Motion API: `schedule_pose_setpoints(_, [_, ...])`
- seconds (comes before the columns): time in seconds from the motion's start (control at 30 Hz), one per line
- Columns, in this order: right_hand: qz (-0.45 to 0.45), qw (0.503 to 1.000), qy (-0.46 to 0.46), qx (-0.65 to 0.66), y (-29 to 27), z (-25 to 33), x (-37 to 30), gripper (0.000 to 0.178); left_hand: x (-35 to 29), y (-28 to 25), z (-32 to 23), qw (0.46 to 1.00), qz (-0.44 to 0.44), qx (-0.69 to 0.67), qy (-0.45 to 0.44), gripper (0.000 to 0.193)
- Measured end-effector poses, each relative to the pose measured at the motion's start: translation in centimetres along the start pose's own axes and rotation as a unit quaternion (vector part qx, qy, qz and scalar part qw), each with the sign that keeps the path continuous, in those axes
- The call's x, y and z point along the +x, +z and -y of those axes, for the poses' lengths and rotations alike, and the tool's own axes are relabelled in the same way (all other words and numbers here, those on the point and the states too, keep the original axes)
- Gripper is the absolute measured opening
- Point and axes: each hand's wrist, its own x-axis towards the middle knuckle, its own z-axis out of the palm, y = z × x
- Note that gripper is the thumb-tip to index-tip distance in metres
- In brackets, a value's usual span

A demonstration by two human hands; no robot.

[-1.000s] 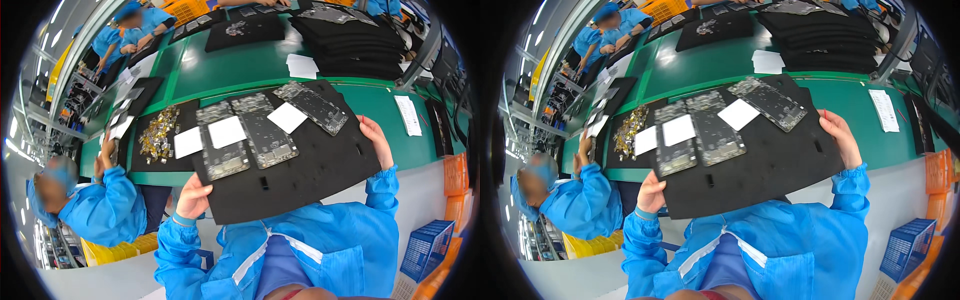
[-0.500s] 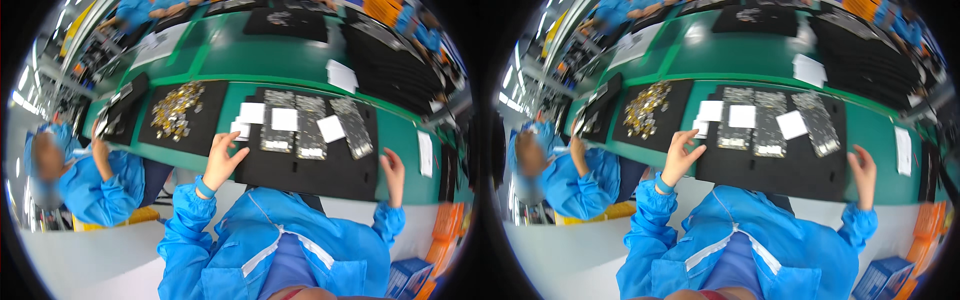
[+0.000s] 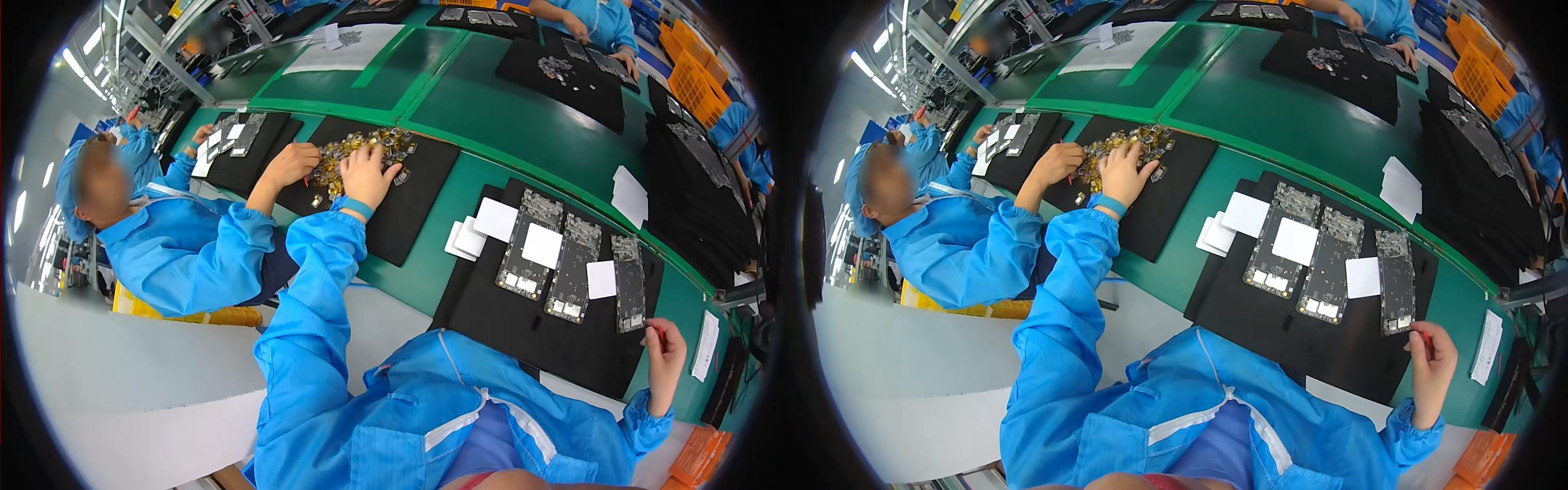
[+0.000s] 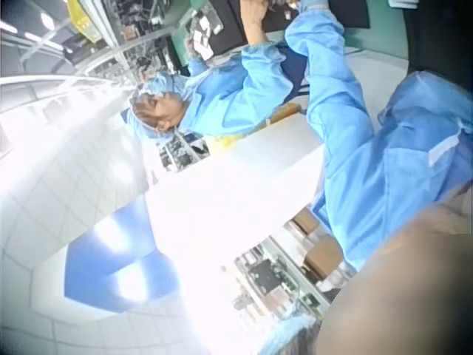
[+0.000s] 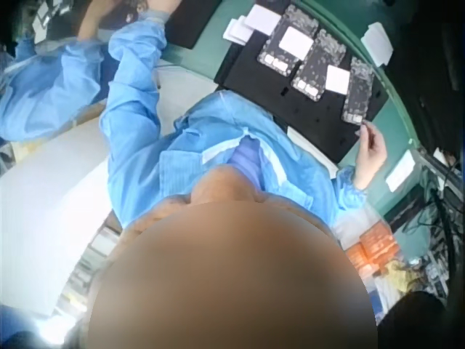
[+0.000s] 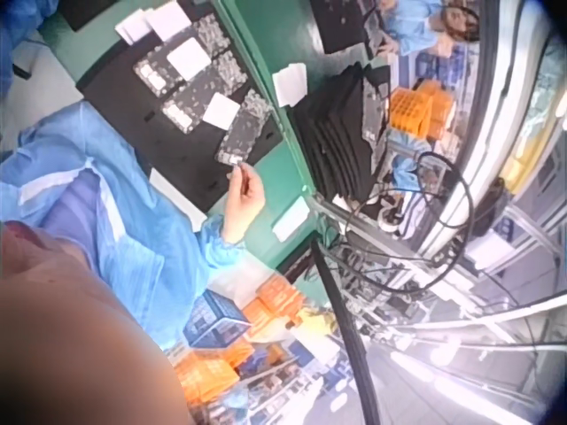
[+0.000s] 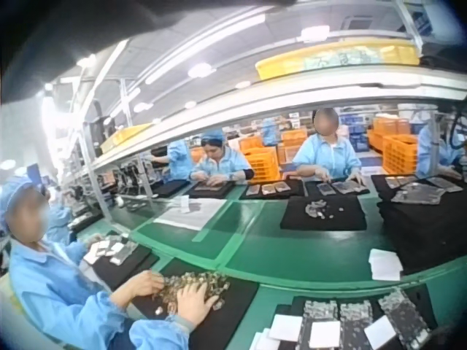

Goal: The recorder is assembling electronic components, specifically attaching small ribbon cables or connectors to a circuit board assembly.

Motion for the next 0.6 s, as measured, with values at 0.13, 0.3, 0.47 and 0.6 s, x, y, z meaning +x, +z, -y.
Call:
schedule_pose_setpoints(0.13, [0.025, 0.999, -0.017, -0.036, 0.5, 2.4, -0.1, 0.008, 0.8, 1.7, -0.1, 0.992, -0.014, 0.037, 0.124, 0.020])
schedule_pose_setpoints(0.3, [0.058, 0.987, -0.093, -0.114, 1.0, 5.8, -0.2, 0.007, 1.8, 0.5, 1.2, 0.986, -0.081, -0.061, 0.133, 0.017])
schedule_pose_setpoints(0.47, [0.151, 0.952, -0.213, -0.162, 2.8, 10.4, 0.7, 0.008, 2.3, -1.7, 2.5, 0.885, -0.093, -0.438, -0.130, 0.016])
schedule_pose_setpoints(0.6, [0.246, 0.935, -0.226, -0.115, 5.1, 12.4, 2.3, 0.008, 0.6, -5.6, -2.6, 0.675, 0.070, -0.689, -0.256, 0.024])
